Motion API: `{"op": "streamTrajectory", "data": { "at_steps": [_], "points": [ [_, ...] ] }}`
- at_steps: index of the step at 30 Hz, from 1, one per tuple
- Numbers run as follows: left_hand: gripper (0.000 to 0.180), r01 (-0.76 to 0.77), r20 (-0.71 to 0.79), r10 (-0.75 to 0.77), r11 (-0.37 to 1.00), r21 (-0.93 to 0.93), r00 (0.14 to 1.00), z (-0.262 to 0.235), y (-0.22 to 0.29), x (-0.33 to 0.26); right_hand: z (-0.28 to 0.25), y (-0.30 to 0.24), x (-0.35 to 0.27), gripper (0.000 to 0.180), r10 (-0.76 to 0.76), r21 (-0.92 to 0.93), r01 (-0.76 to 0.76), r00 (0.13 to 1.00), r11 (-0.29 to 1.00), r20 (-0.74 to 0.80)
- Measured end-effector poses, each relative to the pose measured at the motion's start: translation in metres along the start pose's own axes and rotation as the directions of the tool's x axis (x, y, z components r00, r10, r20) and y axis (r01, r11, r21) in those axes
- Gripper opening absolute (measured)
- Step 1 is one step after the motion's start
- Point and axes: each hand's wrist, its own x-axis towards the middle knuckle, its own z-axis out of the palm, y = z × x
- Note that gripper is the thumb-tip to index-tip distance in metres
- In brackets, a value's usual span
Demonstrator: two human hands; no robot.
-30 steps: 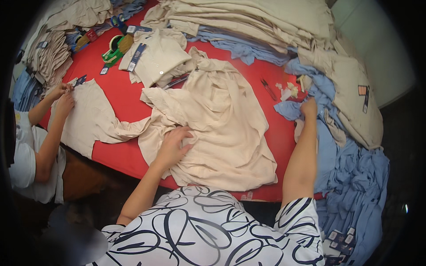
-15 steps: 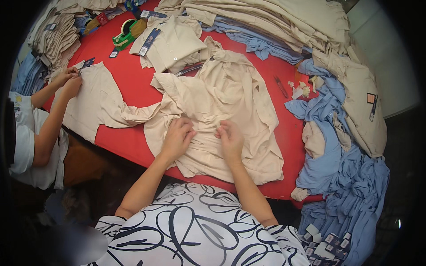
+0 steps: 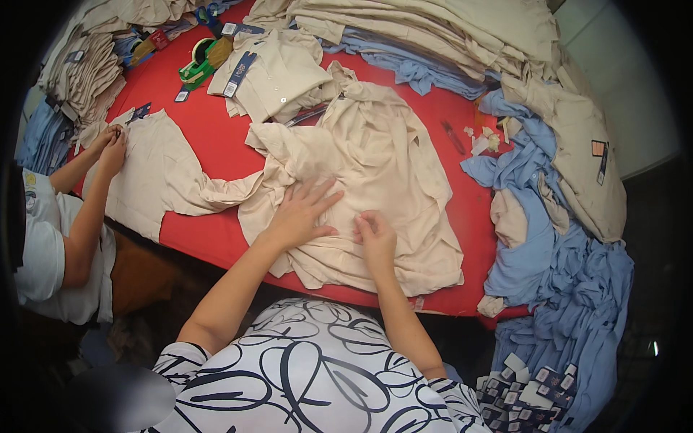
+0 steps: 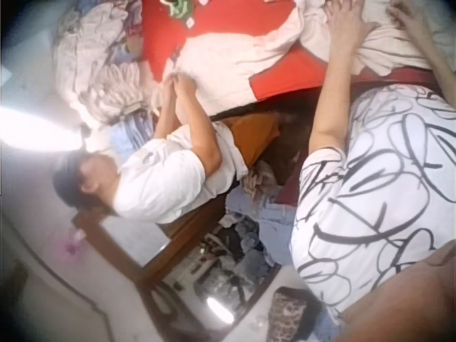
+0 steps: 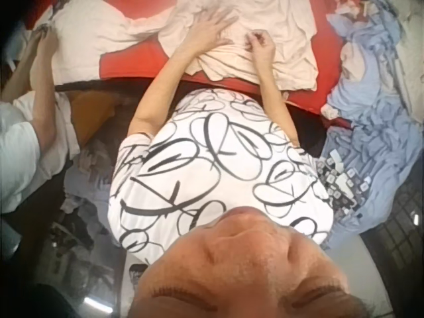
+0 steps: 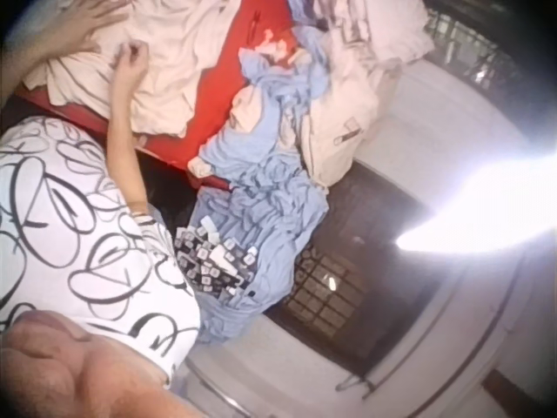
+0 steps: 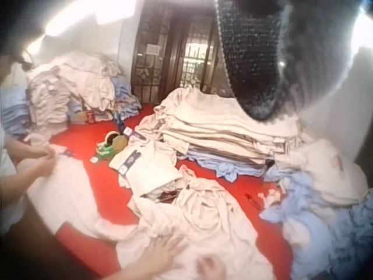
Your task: The person trims excess threads from a tan garment using shears and then folds a light blue button-down shirt on a red table.
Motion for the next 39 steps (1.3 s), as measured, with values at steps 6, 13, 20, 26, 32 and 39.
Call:
{"op": "streamTrajectory", "data": {
  "at_steps": [6, 13, 20, 26, 32, 39],
  "points": [
    [0.097, 0.026, 0.180, -0.021, 0.999, -0.023, 0.983, -0.016, -0.007, 0.002, 0.007, -0.008, -0.004, 0.011, -0.101, -0.309, 0.097, 0.995, 0.946, 0.001],
    [0.095, 0.030, 0.215, -0.023, 0.999, -0.032, 0.976, -0.021, -0.008, 0.003, 0.016, -0.012, -0.003, 0.014, -0.116, -0.499, 0.086, 0.993, 0.862, -0.029],
    [0.061, 0.061, 0.104, -0.053, 0.995, -0.076, 0.993, -0.007, -0.012, 0.002, 0.026, -0.024, 0.004, 0.012, -0.115, -0.425, 0.096, 0.993, 0.900, -0.021],
    [0.058, 0.046, 0.122, -0.036, 0.996, -0.077, 0.992, -0.004, -0.014, 0.003, 0.044, -0.012, 0.008, 0.010, -0.365, -0.641, 0.304, 0.930, 0.705, 0.039],
    [0.061, 0.071, 0.204, -0.043, 0.989, -0.133, 0.978, -0.008, -0.018, 0.003, 0.050, -0.008, 0.007, 0.007, -0.460, -0.690, 0.353, 0.887, 0.632, 0.033],
    [0.062, 0.075, 0.177, -0.044, 0.982, -0.172, 0.983, -0.010, -0.017, 0.002, 0.053, -0.012, 0.013, 0.015, -0.487, -0.790, 0.367, 0.868, 0.491, 0.100]
  ]
}}
